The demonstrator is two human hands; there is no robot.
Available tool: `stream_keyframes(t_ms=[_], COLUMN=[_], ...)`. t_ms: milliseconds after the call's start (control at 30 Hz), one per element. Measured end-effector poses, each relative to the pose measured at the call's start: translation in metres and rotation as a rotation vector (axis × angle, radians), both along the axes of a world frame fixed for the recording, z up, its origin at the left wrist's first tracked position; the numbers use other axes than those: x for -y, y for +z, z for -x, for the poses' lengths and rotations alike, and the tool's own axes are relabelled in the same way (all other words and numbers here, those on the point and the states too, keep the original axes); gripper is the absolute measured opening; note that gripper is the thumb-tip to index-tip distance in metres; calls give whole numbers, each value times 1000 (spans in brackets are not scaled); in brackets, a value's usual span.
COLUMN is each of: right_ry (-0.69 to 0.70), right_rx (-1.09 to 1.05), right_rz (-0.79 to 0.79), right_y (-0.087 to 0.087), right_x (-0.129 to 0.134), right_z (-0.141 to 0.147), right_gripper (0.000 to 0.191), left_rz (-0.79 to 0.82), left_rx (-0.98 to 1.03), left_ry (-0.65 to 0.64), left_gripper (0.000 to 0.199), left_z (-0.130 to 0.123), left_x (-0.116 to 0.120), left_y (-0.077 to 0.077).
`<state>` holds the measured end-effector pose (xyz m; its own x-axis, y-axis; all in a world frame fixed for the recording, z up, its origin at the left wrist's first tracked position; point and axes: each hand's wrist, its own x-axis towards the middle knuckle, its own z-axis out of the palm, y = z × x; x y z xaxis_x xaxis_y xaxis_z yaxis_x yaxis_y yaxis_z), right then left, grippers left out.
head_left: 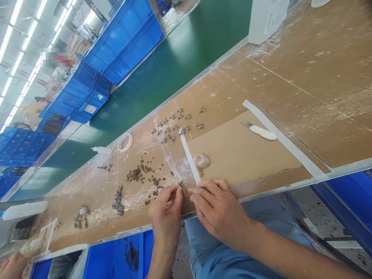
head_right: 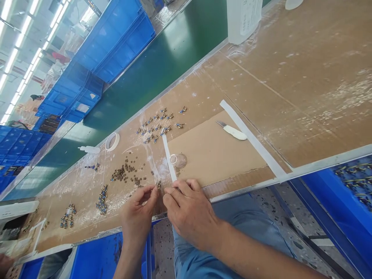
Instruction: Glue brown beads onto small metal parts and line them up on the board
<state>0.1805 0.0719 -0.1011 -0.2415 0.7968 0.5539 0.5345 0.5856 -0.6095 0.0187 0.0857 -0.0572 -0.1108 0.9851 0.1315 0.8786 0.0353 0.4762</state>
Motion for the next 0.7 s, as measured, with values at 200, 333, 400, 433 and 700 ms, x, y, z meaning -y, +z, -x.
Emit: stream_keyframes(t_ms=[200, 333, 400, 433, 700], right_ry=[7, 10, 7, 7, 20], right_rx=[-4, -12, -36, -52, -299], right_rz=[7, 4, 9, 11, 62], right_y=[1, 1, 2, 2, 11], right_x=[0, -1, -1, -1, -5], right_z=[0, -1, -1, -1, -3], right_gripper=[13, 13, 13, 14, 15], left_rz=[16, 46, 73, 81, 56], left_rx=[-154, -237, -180, -118, 504], left_ry=[-105, -149, -152, -144, -5], left_gripper=[21, 21, 19, 17, 11], left_z=[-6, -6, -3, -1, 0], left_x=[-7, -13, -13, -11, 21], left_y=[9, 14, 15, 16, 26])
